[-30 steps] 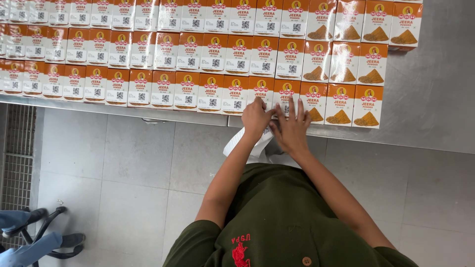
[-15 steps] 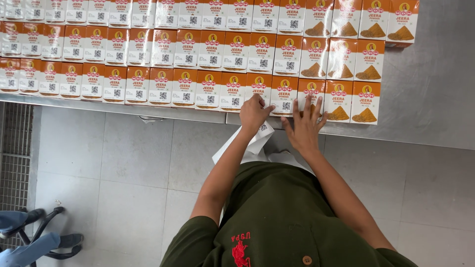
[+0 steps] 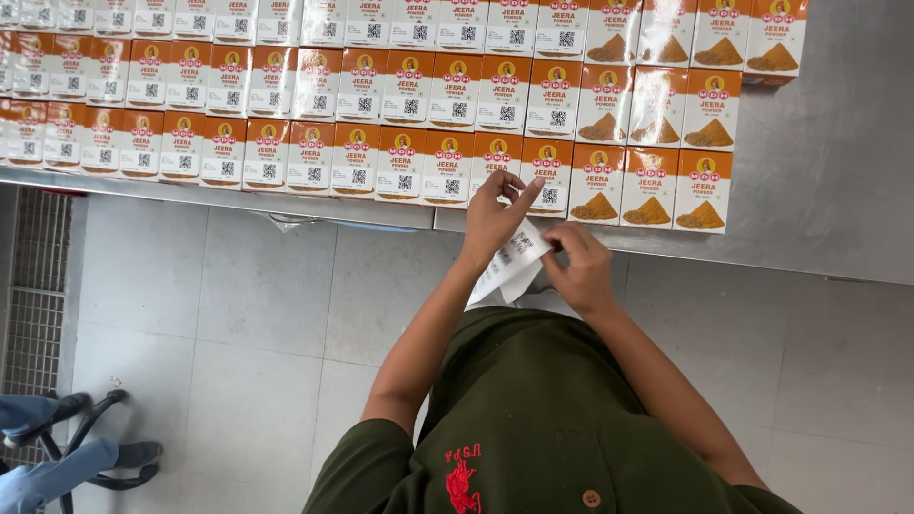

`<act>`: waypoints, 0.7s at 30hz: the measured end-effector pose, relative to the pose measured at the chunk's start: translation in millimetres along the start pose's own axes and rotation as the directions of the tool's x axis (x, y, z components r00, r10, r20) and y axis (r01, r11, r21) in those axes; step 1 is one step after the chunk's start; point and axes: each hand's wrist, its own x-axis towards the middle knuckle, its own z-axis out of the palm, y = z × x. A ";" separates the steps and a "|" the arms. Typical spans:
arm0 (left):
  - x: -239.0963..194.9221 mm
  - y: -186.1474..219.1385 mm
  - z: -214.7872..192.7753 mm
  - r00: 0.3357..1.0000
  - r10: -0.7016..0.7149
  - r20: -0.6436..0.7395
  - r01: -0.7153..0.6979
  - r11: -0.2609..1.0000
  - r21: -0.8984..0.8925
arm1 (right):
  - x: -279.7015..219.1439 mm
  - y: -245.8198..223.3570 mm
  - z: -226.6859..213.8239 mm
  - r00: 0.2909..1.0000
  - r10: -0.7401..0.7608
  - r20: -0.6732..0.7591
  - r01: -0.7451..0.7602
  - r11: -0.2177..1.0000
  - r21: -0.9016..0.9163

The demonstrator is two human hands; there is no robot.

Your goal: The person applies small square stickers to rows of spice boxes on a metal table, peeling each sticker from a roll and pressing it onto the center of a box.

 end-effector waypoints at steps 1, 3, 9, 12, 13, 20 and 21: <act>-3.9 2.1 -5.2 1.000 0.000 -0.003 0.000 1.000 -0.001 | 4.9 -5.9 -5.0 1.000 -0.003 0.001 0.003 1.000 0.001; -12.0 5.8 -14.7 0.999 0.024 0.031 -0.015 0.966 -0.259 | 14.1 -17.1 -15.2 0.995 0.040 -0.091 -0.031 0.994 0.103; -25.8 -32.2 -34.7 0.922 0.163 0.352 0.042 0.860 -0.509 | 4.7 23.5 -17.6 0.944 0.307 -0.119 -0.253 0.907 0.338; -39.3 -24.6 -38.2 0.881 0.169 0.442 0.089 0.858 -0.506 | 3.3 30.6 -28.6 0.961 0.276 0.028 -0.275 0.936 0.220; -41.5 -24.7 -37.7 0.883 0.167 0.439 0.090 0.858 -0.506 | 6.8 23.3 -36.9 0.961 0.275 0.032 -0.275 0.936 0.221; -56.8 -23.7 -30.8 0.947 0.109 0.303 0.010 0.931 -0.365 | 21.0 -34.8 -62.1 0.994 0.104 0.047 -0.099 0.990 -0.099; -59.4 -21.7 -29.6 0.952 0.107 0.288 -0.011 0.949 -0.316 | 22.1 -44.7 -62.4 0.996 0.056 0.064 -0.054 0.998 -0.039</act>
